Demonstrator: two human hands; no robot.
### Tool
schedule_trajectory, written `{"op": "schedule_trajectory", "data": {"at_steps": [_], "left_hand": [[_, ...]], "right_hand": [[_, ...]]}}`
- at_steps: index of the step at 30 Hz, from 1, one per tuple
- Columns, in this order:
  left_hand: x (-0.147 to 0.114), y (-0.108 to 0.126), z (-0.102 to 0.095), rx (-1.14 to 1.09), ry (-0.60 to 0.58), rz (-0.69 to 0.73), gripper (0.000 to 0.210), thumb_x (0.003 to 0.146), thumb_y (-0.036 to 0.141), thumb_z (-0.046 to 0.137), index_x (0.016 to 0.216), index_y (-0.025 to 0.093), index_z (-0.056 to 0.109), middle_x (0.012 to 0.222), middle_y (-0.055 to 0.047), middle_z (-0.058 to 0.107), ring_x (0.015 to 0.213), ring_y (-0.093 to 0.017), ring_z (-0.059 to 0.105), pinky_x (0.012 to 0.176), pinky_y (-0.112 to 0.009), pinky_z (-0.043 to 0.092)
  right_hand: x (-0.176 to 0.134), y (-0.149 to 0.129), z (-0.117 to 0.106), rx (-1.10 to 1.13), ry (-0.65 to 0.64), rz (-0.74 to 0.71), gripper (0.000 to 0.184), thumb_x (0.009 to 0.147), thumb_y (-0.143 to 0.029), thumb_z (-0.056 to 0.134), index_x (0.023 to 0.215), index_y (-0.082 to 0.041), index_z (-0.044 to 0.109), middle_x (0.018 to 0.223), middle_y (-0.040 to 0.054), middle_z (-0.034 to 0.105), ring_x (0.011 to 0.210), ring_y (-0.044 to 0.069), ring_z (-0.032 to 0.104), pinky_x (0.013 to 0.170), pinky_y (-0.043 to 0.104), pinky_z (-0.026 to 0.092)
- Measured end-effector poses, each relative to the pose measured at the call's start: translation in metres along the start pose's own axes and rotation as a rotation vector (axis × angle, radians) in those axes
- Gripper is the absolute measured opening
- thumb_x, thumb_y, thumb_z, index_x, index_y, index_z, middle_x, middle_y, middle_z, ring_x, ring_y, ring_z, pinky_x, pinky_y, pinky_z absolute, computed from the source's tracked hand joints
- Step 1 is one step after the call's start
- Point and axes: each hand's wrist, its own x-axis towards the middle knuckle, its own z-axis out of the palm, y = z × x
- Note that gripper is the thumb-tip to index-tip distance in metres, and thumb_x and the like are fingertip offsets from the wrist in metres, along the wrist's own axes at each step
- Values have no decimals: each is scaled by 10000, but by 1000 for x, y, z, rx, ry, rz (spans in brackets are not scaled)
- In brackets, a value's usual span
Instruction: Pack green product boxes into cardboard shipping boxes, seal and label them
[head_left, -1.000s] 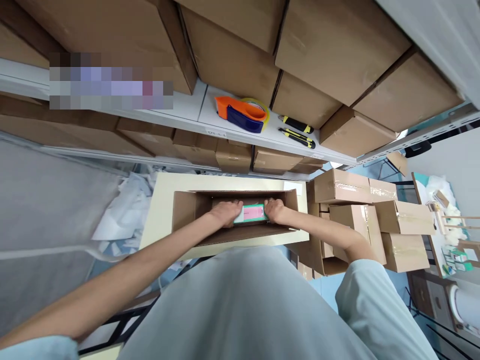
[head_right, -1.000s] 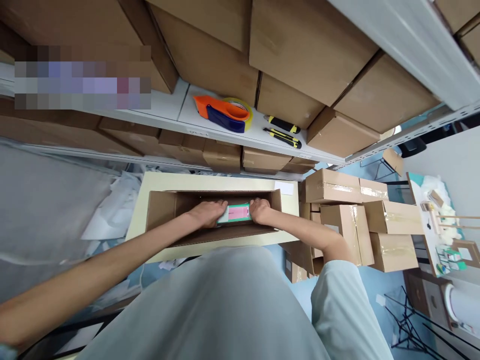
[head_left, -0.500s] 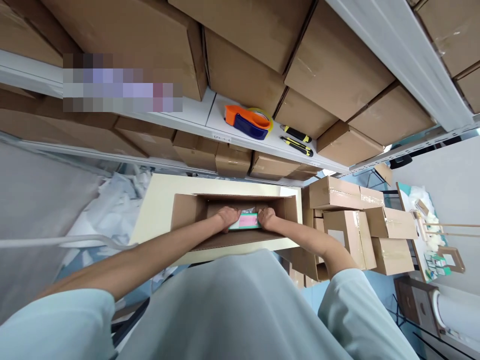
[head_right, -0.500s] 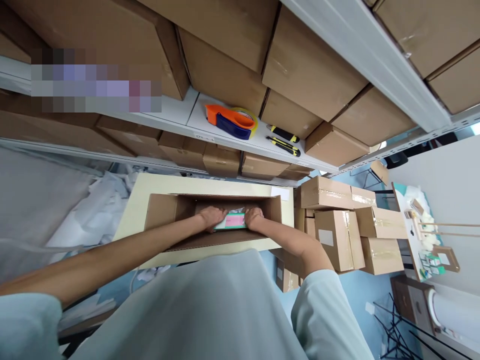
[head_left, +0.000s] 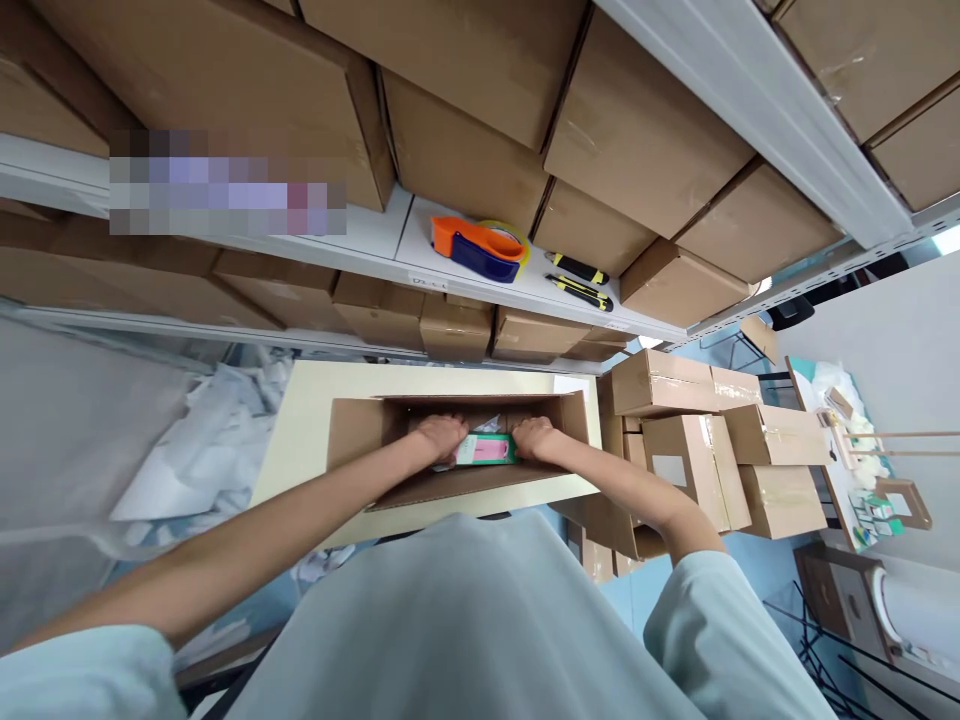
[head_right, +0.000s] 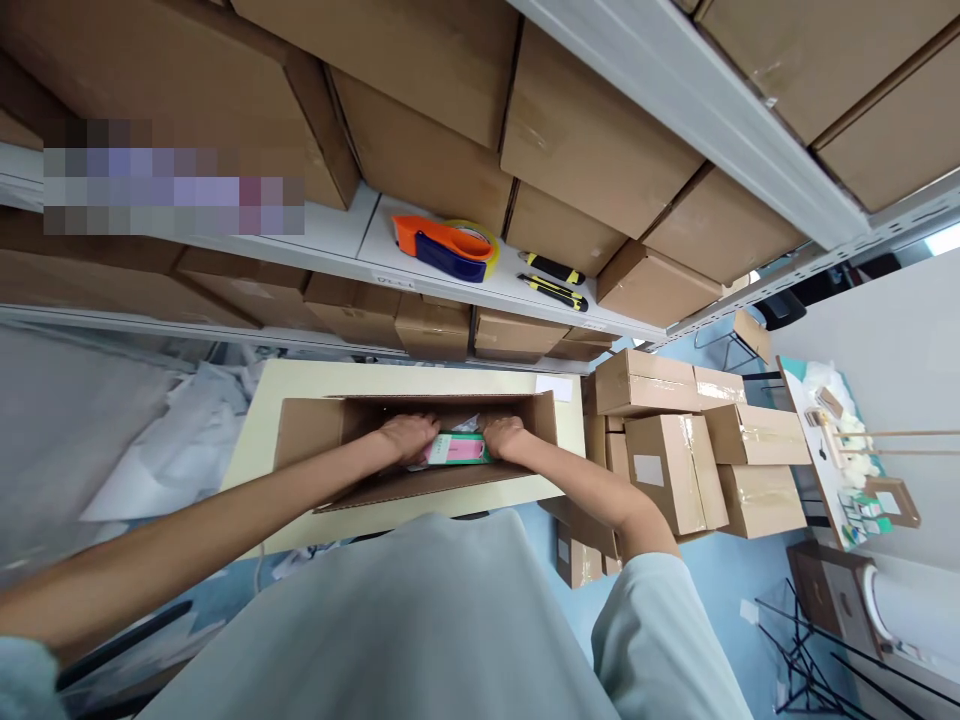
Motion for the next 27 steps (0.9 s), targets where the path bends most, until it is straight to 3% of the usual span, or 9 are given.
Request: {"op": "schedule_trajectory", "data": {"at_steps": [3,5,9,12,14,16,19,23,27], "left_hand": [[-29,-1,-14,-43,35,-18,640,964,351,729,1562,132,665,1605,-255,673,1508,-367,657,1248,-426,519],[-60,-1,-21,-121,116,-24,673,1046,452,625,1648,153,588,1714,-221,587,1576,-353,595,1278,-426,491],[-139,4,-21,-537,567,-93,622,1064,601,543,1589,279,634,1561,-91,735,1368,-298,738,1135,-375,591],[-185,9,-10,-668,857,-379,541,1046,620,548,1476,319,676,1362,-63,805,1121,-264,797,970,-350,642],[-199,10,1,-641,968,-604,542,1029,624,564,1452,303,673,1363,-85,792,1070,-277,796,942,-380,646],[-201,9,13,-616,986,-742,561,1018,597,578,1458,260,660,1389,-117,782,1058,-296,795,941,-413,644],[-192,8,24,-654,909,-794,525,1027,526,573,1440,215,664,1276,-119,834,1039,-300,801,936,-413,638],[-185,16,23,-703,870,-813,503,1031,446,567,1454,194,672,1100,-71,872,1046,-275,815,951,-362,625],[-203,33,19,-724,921,-913,535,1013,432,579,1493,213,668,1084,-44,879,991,-257,819,932,-350,627]], "right_hand": [[-42,12,-14,25,43,2,470,1065,-364,746,1461,-116,694,1407,250,790,1307,363,792,1035,427,651],[-81,24,-16,134,174,-16,438,1111,-409,688,1478,-171,679,1426,202,788,1293,340,791,1030,410,630],[-153,47,3,546,547,106,291,1130,-410,623,1361,-267,726,1141,76,860,1024,260,829,880,333,591],[-173,55,31,747,777,313,363,1103,-551,577,1173,-247,763,951,55,841,755,230,759,725,318,537],[-171,56,48,837,849,378,459,1052,-658,588,1070,-236,766,901,65,829,700,227,722,685,314,512],[-162,56,60,903,869,386,536,1002,-741,592,994,-234,763,879,79,825,686,231,713,663,313,502],[-149,56,68,917,869,385,575,974,-780,551,911,-244,749,865,94,828,646,237,702,641,319,486],[-139,59,66,848,863,399,480,982,-671,513,851,-261,725,797,80,805,644,249,711,631,312,463],[-136,58,57,801,904,360,397,966,-587,536,823,-261,711,768,70,785,630,244,694,620,308,449]]}}
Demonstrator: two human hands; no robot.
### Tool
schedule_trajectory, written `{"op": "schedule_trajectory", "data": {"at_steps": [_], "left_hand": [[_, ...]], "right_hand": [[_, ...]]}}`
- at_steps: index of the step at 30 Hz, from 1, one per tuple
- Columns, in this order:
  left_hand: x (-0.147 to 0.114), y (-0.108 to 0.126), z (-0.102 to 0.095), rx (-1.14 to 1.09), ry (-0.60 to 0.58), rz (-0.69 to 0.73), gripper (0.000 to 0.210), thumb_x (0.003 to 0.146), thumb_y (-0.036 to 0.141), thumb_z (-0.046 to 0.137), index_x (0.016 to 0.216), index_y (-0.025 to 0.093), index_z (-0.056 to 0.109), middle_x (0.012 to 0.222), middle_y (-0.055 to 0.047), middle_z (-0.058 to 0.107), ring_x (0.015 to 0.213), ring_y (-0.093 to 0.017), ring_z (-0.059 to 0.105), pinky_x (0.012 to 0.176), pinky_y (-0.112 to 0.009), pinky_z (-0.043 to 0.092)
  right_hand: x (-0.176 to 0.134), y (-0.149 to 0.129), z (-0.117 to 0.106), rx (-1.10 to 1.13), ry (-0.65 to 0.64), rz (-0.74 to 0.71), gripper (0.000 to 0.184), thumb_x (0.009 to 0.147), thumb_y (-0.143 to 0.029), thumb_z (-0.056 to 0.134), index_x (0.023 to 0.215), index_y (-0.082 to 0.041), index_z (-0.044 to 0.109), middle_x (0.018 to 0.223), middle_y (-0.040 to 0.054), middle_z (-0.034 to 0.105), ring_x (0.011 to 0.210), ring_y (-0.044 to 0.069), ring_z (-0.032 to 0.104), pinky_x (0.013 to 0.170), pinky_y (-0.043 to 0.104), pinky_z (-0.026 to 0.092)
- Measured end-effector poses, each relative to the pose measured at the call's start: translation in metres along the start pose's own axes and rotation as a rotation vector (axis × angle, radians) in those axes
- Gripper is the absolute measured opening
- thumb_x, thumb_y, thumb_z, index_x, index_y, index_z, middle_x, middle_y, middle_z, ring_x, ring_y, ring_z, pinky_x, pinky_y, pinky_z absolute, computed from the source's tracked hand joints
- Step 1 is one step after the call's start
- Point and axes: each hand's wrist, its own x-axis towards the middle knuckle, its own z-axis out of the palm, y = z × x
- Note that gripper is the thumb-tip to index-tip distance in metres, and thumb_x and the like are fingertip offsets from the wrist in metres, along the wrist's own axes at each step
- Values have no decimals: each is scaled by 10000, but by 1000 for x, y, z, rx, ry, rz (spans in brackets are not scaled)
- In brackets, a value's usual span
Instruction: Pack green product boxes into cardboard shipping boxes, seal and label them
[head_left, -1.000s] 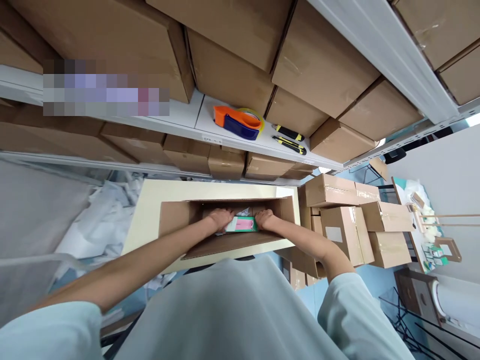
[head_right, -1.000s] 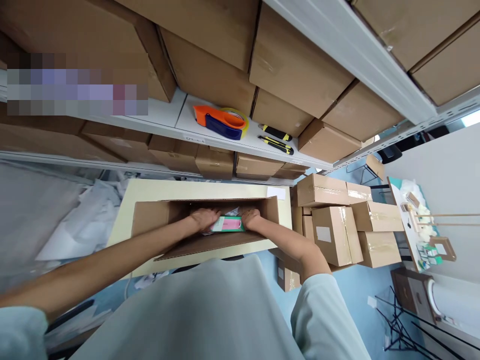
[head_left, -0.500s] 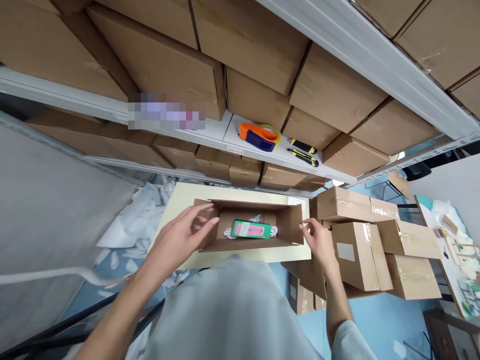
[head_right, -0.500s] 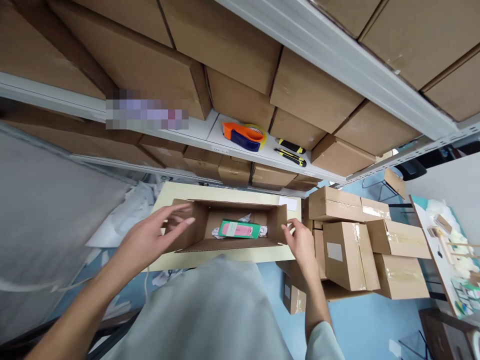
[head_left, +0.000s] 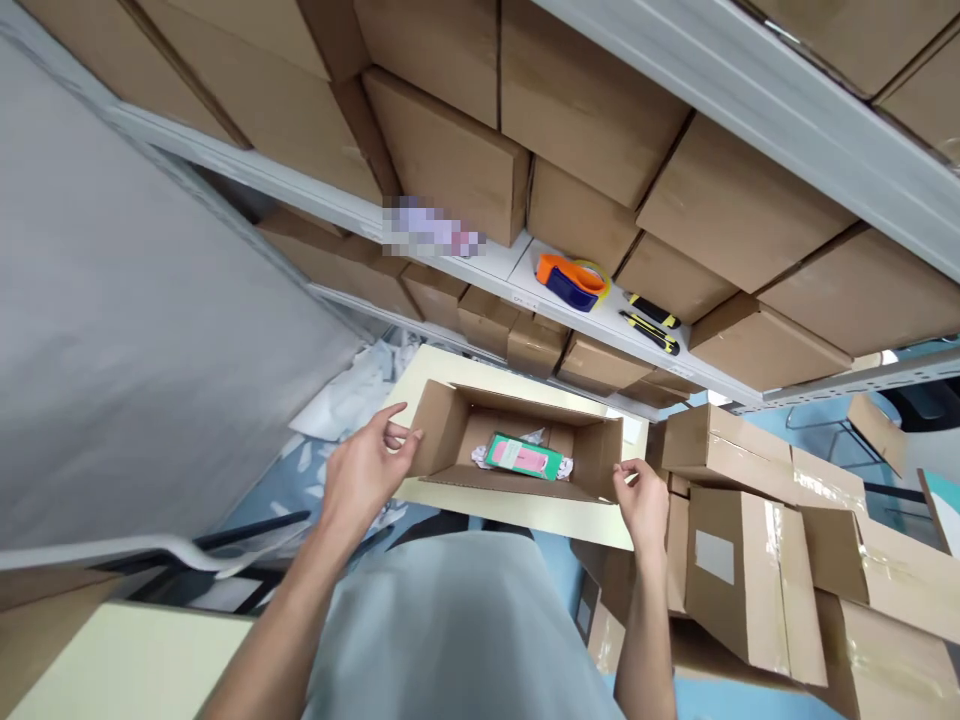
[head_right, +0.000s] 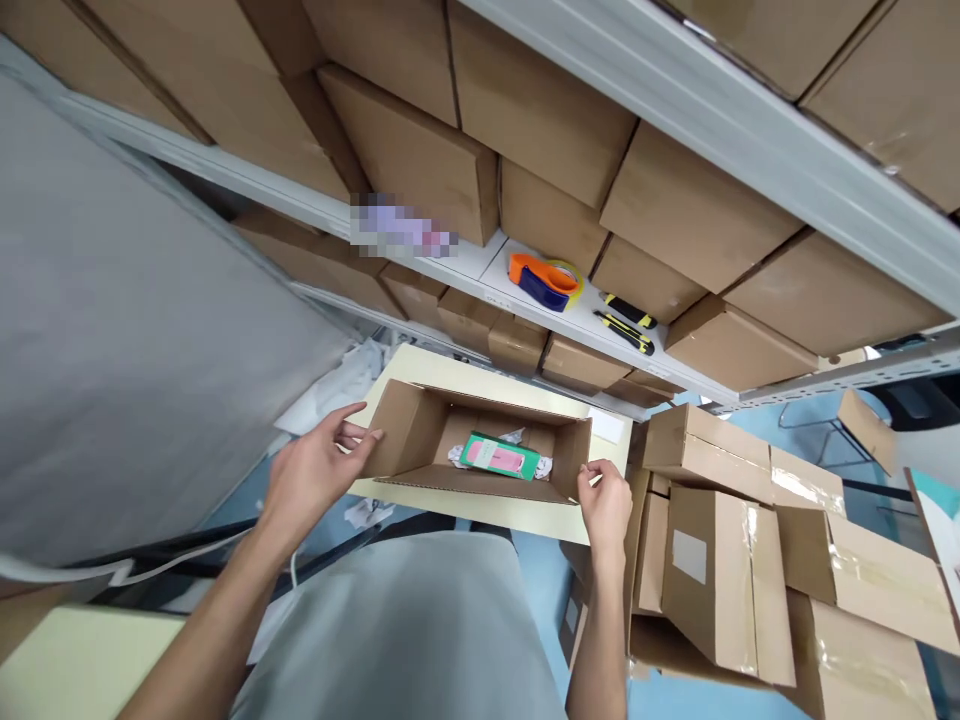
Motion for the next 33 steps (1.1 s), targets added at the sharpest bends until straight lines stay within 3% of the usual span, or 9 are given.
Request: {"op": "schedule_trajectory", "data": {"at_steps": [3,7,11,14,20,26,29,33], "left_hand": [[-26,-10,-23,5,51,-109,543,1000,465,605,1492,248,682,1070,-19,883,955,-244,817,906,-338,618],[-77,-40,-60,-33,160,-288,578,958,496,636,1491,277,687,1037,9,880,918,-230,810,866,-324,596],[-136,-78,-97,-82,322,-447,576,936,511,632,1464,287,697,1033,20,879,980,-235,813,909,-330,595],[-177,-112,-122,-82,423,-531,579,943,536,625,1467,302,699,1029,18,879,998,-248,816,888,-343,598],[-260,-217,-153,-150,605,-700,634,945,546,634,1520,284,677,1030,8,870,932,-242,806,848,-349,595],[-360,-353,-163,-252,709,-818,582,937,491,655,1471,265,705,961,20,856,828,-207,780,809,-316,601],[-402,-408,-169,-255,720,-856,570,955,488,645,1476,260,696,996,7,859,896,-223,804,848,-330,616],[-439,-460,-177,-259,672,-940,594,990,460,597,1524,211,671,1081,-46,866,1029,-263,821,903,-366,622]], "right_hand": [[5,-13,1,31,-24,-80,392,969,-586,553,816,-260,709,791,73,791,630,243,688,624,319,449],[12,-44,9,98,-134,-265,429,990,-625,565,831,-255,713,805,71,790,610,232,661,653,335,470],[5,-96,29,145,-242,-454,486,1011,-674,544,823,-254,700,784,76,782,596,235,638,656,352,478],[-18,-145,47,141,-316,-584,446,1017,-629,546,837,-250,696,811,77,791,616,232,654,670,349,477],[-101,-237,91,76,-414,-831,361,1023,-532,555,853,-245,694,879,77,802,663,221,674,702,333,477],[-218,-312,166,-11,-482,-1034,379,1026,-543,544,882,-239,721,902,87,821,675,228,691,690,328,485],[-279,-340,207,-64,-532,-1093,348,1012,-506,544,907,-239,742,933,90,838,717,235,724,721,326,513],[-341,-370,249,-194,-581,-1138,331,1010,-477,545,927,-238,760,943,95,850,755,252,752,738,328,537]]}}
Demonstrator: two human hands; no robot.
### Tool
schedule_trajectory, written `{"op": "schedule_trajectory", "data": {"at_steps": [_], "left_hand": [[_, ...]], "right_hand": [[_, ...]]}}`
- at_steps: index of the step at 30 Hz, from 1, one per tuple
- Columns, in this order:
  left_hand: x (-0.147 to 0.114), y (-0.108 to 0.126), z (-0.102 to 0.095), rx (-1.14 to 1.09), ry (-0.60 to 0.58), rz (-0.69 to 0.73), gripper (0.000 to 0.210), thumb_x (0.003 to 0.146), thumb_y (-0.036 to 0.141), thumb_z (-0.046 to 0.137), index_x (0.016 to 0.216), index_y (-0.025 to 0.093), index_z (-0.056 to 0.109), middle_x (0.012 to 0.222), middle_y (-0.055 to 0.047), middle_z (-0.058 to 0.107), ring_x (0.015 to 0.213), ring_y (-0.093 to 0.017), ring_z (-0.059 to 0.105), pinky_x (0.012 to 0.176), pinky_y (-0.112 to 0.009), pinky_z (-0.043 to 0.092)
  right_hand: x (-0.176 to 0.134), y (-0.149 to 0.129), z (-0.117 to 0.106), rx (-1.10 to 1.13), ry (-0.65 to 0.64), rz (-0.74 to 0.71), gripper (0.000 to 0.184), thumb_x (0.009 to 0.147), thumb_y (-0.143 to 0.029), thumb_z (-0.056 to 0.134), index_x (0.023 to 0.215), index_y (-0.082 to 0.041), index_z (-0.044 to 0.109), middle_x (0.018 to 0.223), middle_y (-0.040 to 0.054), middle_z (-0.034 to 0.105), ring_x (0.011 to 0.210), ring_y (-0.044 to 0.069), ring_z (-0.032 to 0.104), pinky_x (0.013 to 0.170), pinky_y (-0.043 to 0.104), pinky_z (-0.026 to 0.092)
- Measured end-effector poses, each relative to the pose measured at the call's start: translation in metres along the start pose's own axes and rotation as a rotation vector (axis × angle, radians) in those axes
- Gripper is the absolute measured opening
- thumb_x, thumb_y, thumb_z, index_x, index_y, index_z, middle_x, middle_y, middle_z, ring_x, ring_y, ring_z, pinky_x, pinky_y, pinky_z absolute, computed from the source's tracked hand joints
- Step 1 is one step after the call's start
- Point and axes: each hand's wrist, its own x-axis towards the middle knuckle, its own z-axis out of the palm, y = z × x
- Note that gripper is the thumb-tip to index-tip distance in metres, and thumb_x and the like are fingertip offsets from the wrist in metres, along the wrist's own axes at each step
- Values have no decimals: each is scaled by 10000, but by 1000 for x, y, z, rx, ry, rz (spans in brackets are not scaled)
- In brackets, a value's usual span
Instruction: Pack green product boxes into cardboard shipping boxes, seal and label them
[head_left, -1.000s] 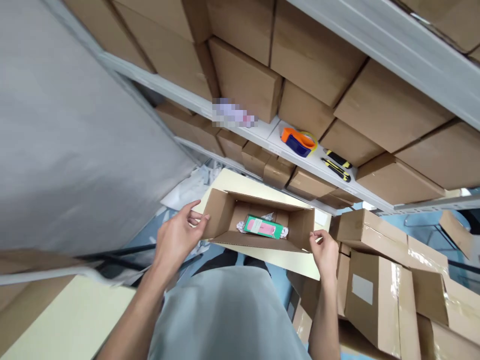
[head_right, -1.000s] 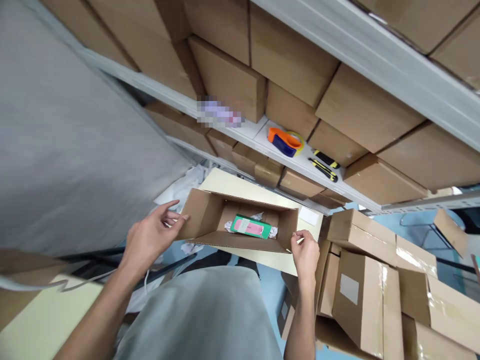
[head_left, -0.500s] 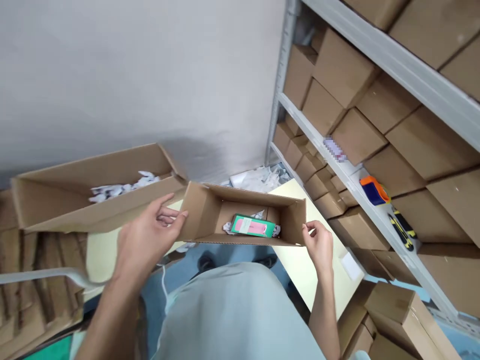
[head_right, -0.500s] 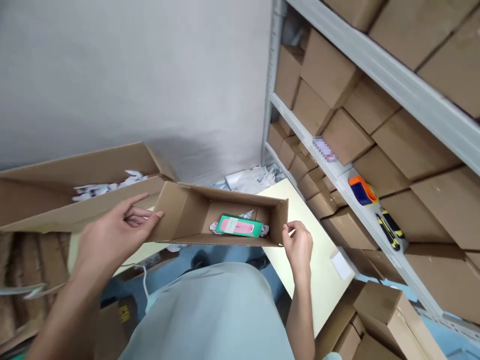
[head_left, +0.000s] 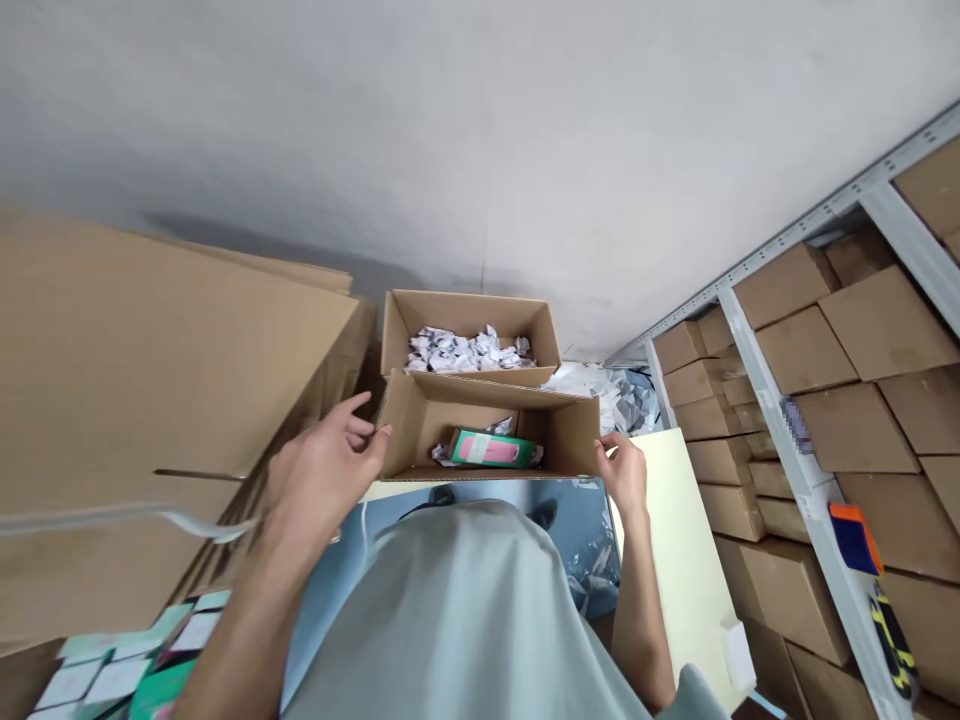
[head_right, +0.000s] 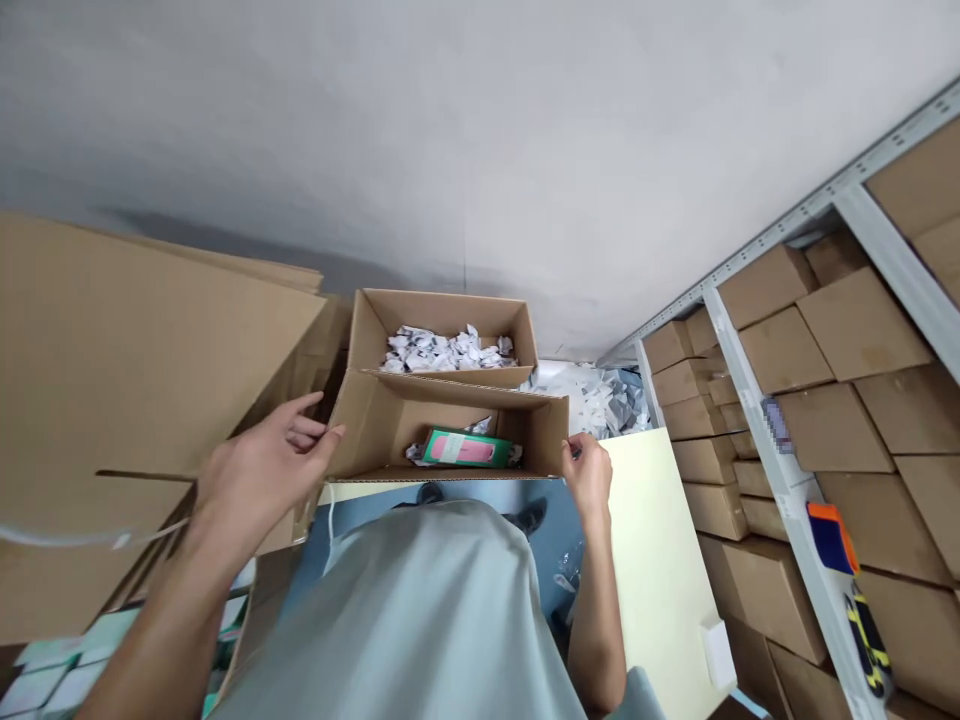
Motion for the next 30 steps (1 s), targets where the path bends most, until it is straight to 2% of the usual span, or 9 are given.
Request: {"op": "schedule_trajectory", "data": {"at_steps": [6,12,16,19,21,23,26,28,30], "left_hand": [[24,-48,-9,-16,-37,-101,601,1009,452,576,1558,219,645,1131,-62,868,1066,-298,820,943,-425,626],[29,-69,0,-111,-22,-183,631,983,474,577,1547,200,643,1087,-59,856,1026,-269,817,975,-399,631],[36,-59,5,-152,104,-139,660,967,487,583,1562,204,630,1244,-110,826,1068,-305,810,1029,-468,646],[49,-38,5,-147,261,4,625,1017,541,584,1553,226,650,1431,-159,754,1264,-361,769,1148,-512,607],[61,-25,6,-145,309,143,577,1067,547,549,1521,214,677,1481,-177,730,1385,-387,713,1224,-530,554],[74,-17,8,-137,294,260,522,1102,541,519,1452,207,717,1453,-171,752,1388,-385,709,1234,-528,538],[84,-14,13,-123,210,316,485,1129,544,489,1365,209,749,1342,-155,806,1252,-361,772,1156,-501,580],[83,-16,16,-110,172,316,508,1132,565,481,1362,199,747,1310,-164,817,1226,-371,782,1135,-510,586],[79,-19,19,-88,154,322,543,1121,605,496,1388,199,738,1327,-173,813,1247,-396,774,1139,-538,575]], "right_hand": [[40,-57,28,-108,-91,-70,323,1037,-436,539,997,-215,772,1001,108,859,808,261,782,773,328,552],[73,-78,33,-122,-156,-105,261,1016,-394,569,990,-226,766,978,88,860,764,252,761,757,332,535],[88,-82,26,-106,-260,-124,243,1009,-408,597,973,-246,775,963,60,865,725,239,747,748,332,528],[103,-89,16,-72,-262,-154,317,1030,-509,603,1012,-249,785,1016,58,871,732,237,740,764,341,525],[117,-97,8,-49,-221,-184,369,1045,-550,590,1059,-240,790,1030,65,869,725,234,731,768,345,525],[136,-108,2,-43,-187,-233,378,1064,-541,581,1099,-232,794,1036,70,867,724,230,732,774,345,531],[169,-131,4,-71,-198,-350,305,1081,-466,603,1125,-236,799,1079,69,874,802,231,773,821,331,546],[196,-148,17,-115,-264,-438,246,1093,-410,620,1136,-250,801,1108,59,879,905,235,807,864,316,553],[225,-165,41,-176,-365,-520,225,1112,-371,621,1177,-261,806,1137,52,883,1024,239,822,895,304,555]]}}
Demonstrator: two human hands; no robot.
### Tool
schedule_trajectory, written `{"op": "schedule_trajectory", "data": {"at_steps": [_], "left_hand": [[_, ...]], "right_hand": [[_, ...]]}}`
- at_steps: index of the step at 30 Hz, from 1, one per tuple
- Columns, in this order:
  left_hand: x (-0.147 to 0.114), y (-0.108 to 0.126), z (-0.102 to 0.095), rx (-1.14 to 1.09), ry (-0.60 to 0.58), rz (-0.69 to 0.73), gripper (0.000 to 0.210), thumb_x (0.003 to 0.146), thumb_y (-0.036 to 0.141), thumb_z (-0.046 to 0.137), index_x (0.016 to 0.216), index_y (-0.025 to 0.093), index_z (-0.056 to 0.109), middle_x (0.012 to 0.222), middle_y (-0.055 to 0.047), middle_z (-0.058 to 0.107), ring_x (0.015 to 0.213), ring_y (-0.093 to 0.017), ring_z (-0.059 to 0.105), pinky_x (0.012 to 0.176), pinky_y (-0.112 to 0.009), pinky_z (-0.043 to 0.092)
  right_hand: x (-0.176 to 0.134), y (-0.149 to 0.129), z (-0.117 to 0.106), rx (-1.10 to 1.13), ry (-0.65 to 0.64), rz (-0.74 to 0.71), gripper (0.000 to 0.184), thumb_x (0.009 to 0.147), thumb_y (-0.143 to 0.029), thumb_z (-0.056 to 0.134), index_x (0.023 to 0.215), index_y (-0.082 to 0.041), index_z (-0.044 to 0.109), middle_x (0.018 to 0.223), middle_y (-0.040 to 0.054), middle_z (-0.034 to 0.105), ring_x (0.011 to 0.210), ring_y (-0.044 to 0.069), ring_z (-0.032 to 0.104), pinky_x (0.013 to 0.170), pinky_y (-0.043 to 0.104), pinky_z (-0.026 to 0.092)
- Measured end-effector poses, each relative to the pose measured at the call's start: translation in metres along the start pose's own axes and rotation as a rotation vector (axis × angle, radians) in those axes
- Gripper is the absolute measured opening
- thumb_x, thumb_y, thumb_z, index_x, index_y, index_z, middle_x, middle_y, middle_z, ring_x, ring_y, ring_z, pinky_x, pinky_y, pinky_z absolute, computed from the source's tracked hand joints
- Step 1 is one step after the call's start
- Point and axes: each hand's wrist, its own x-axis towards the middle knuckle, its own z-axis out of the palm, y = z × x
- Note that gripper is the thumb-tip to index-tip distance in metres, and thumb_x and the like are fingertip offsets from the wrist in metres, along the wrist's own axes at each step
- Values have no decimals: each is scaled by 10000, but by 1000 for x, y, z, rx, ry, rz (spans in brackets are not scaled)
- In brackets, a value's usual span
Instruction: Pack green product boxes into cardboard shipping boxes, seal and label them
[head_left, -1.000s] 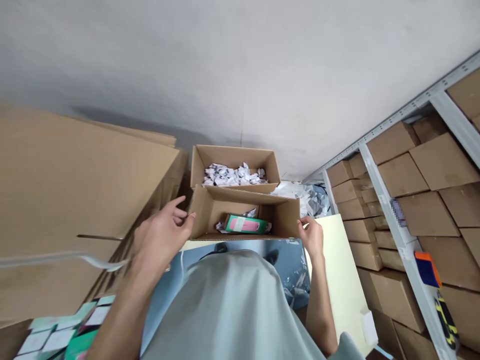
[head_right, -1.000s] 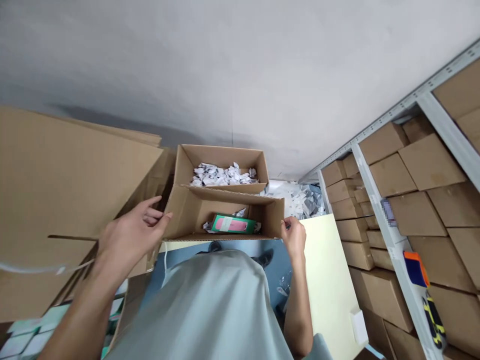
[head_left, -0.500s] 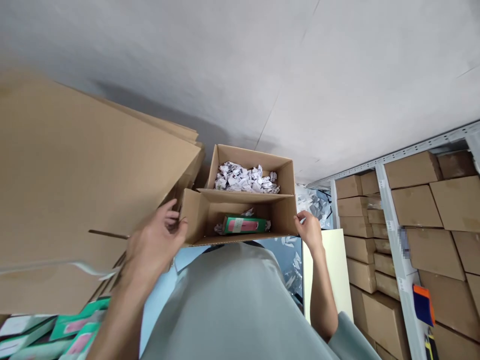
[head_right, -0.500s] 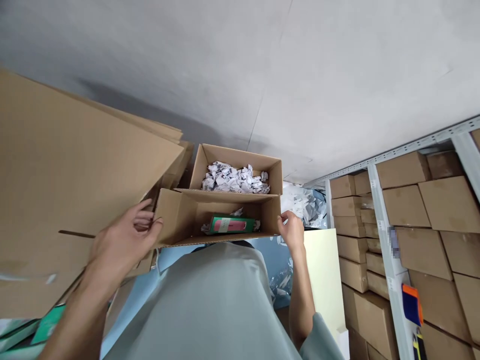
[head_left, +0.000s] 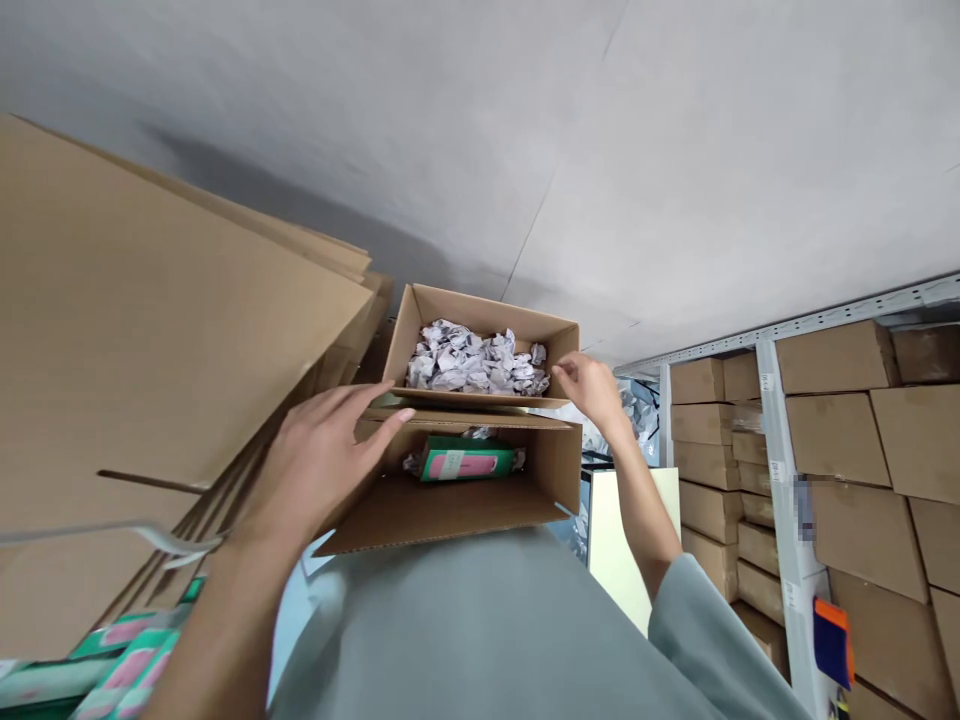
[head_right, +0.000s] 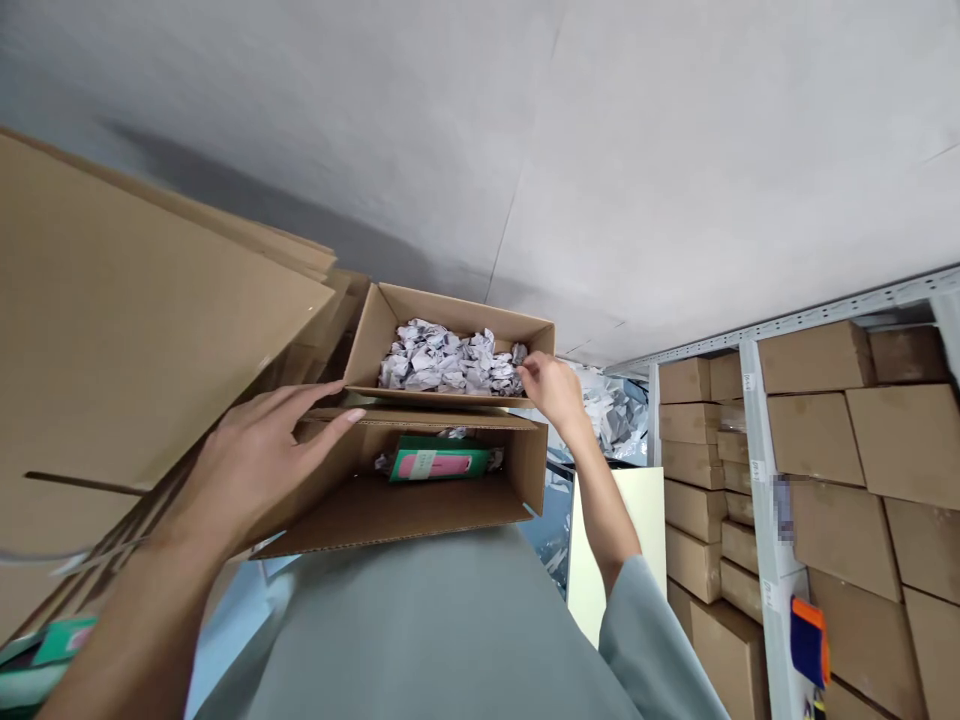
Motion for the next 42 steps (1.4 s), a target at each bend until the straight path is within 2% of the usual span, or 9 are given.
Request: {"op": "schedule_trajectory", "data": {"at_steps": [7,12,16,19,23,30,33,38,42], "left_hand": [[-10,-5,5,93,58,-65,578,1081,701,559,1325,229,785,1318,-162,837,1232,-425,789,1112,-560,575],[-15,-9,9,99,83,-159,609,1048,731,601,1309,223,812,1308,-170,844,1224,-419,797,1115,-526,561],[-19,-11,10,56,87,-212,519,1005,710,666,1300,314,825,1310,-109,850,1252,-399,785,1142,-514,534],[-20,-11,8,42,78,-220,510,976,718,683,1264,327,838,1252,-95,863,1233,-399,786,1144,-527,526],[-21,-12,5,54,59,-217,552,970,751,656,1226,301,849,1231,-108,869,1215,-401,792,1162,-531,513],[-21,-15,5,60,83,-160,581,986,751,614,1234,274,835,1234,-141,869,1192,-413,791,1146,-534,500],[-18,-17,6,50,87,-139,591,993,754,594,1242,273,832,1214,-159,869,1183,-434,788,1108,-547,507],[-15,-13,9,43,79,-133,595,1020,744,556,1307,293,816,1210,-157,867,1191,-420,780,1101,-549,481],[-14,-5,9,91,25,-133,688,1068,707,479,1392,179,777,1261,-215,845,1201,-426,771,1116,-545,455]], "right_hand": [[129,-1,77,-318,-594,-121,387,1011,-351,834,1376,-228,805,1329,94,855,1228,284,802,994,277,569],[156,-9,129,-412,-646,-192,587,942,-491,921,1441,-219,774,1444,132,808,1324,325,761,1062,312,579],[158,-18,155,-474,-651,-225,367,1017,-404,842,1323,-201,832,1381,136,836,1280,313,780,1056,322,586],[155,-24,158,-488,-641,-247,238,1038,-318,799,1229,-193,864,1316,130,859,1198,287,803,997,299,592],[147,-29,135,-452,-580,-283,220,1037,-305,797,1215,-195,866,1272,126,868,1157,279,805,956,284,576],[104,-22,46,-220,-337,-303,157,1050,-334,747,1094,-213,837,1096,63,878,978,214,788,860,266,525],[65,-21,7,-34,-205,-292,178,1029,-369,736,1022,-203,800,950,34,849,843,189,742,784,262,506],[-22,-32,-45,67,-62,-275,308,1085,-510,667,1066,-225,783,927,34,811,805,196,718,784,282,538],[-77,-45,-52,6,-120,-326,273,1130,-491,652,1140,-262,800,1037,43,827,869,197,757,840,284,553]]}}
